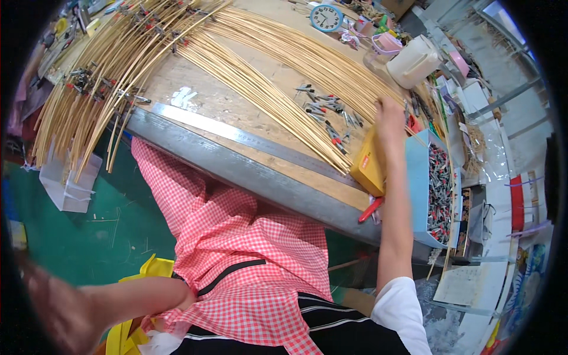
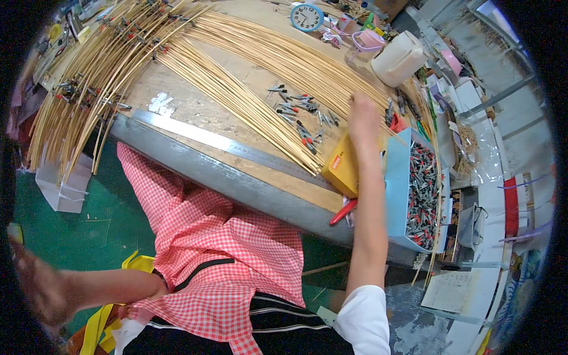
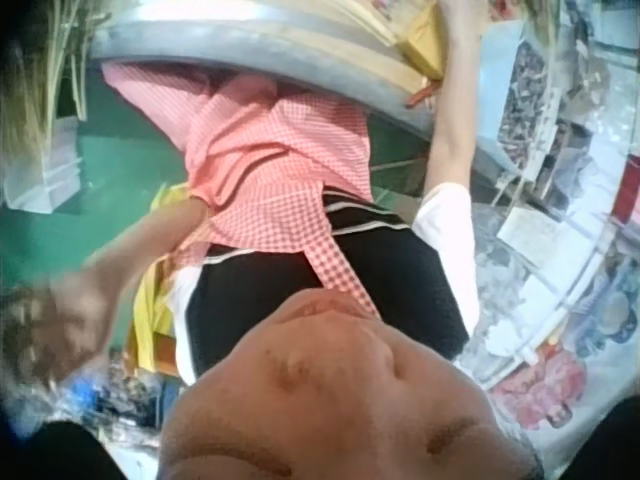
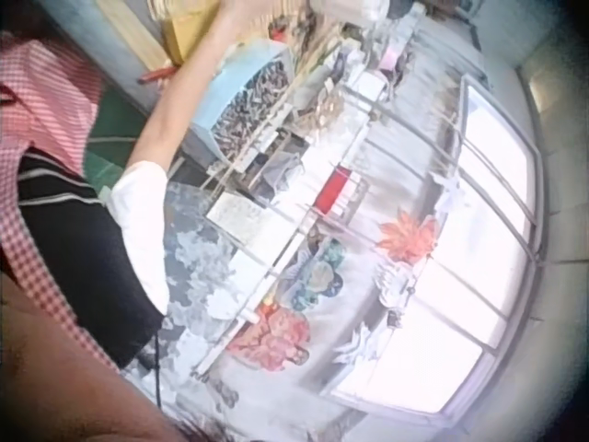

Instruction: The person repeatedly picks up thin bamboo sticks from a pile on a workbench, aligns them, and secures them with small metal clips using pliers. The person then places the assembled sticks back onto the workbench. Other workers are visible in the background performing similar tasks.

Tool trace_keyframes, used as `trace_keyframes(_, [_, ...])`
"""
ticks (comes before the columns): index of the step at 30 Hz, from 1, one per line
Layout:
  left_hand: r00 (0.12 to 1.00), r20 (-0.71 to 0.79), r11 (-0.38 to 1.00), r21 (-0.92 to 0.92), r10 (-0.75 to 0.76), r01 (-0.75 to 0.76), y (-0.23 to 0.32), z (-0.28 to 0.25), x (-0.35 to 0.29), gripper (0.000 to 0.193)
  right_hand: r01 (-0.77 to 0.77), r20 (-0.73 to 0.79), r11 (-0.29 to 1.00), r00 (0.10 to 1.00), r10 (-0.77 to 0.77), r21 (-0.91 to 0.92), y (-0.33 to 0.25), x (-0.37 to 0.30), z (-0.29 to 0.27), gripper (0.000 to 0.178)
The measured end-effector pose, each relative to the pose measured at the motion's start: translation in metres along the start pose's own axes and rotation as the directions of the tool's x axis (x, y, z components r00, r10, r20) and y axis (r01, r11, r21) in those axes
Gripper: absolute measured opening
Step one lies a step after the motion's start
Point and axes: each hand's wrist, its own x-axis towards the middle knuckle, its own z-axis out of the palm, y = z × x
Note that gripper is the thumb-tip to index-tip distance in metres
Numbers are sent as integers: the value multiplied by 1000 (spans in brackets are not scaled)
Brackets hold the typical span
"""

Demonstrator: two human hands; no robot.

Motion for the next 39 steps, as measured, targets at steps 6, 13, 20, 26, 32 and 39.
trace_keyframes(6, [841,491,825,-363,-226,434,1,90,-28,26,3,-149,989,989,20,150,-45,-30,-74,10])
trace_keyframes(13, [401,715,396,-186,-572,899,4,166,-117,29,-435,339,509,900,275,742,-136,-127,-126,8])
trace_keyframes(20, [276,696,111,-273,-662,955,-8,150,-141,30,-668,681,190,732,-5,719,-182,-171,-104,5])
trace_keyframes(26, [239,640,102,-245,-730,964,-31,135,-147,22,-670,701,236,709,-78,704,-184,-176,-101,7])
trace_keyframes(32, [209,649,76,-227,-731,971,-36,137,-153,23,-228,244,606,968,56,762,-178,-175,-93,14])
trace_keyframes(39, [213,715,32,-258,-666,966,-39,138,-167,22,-109,172,608,984,-46,787,-190,-171,-106,19])
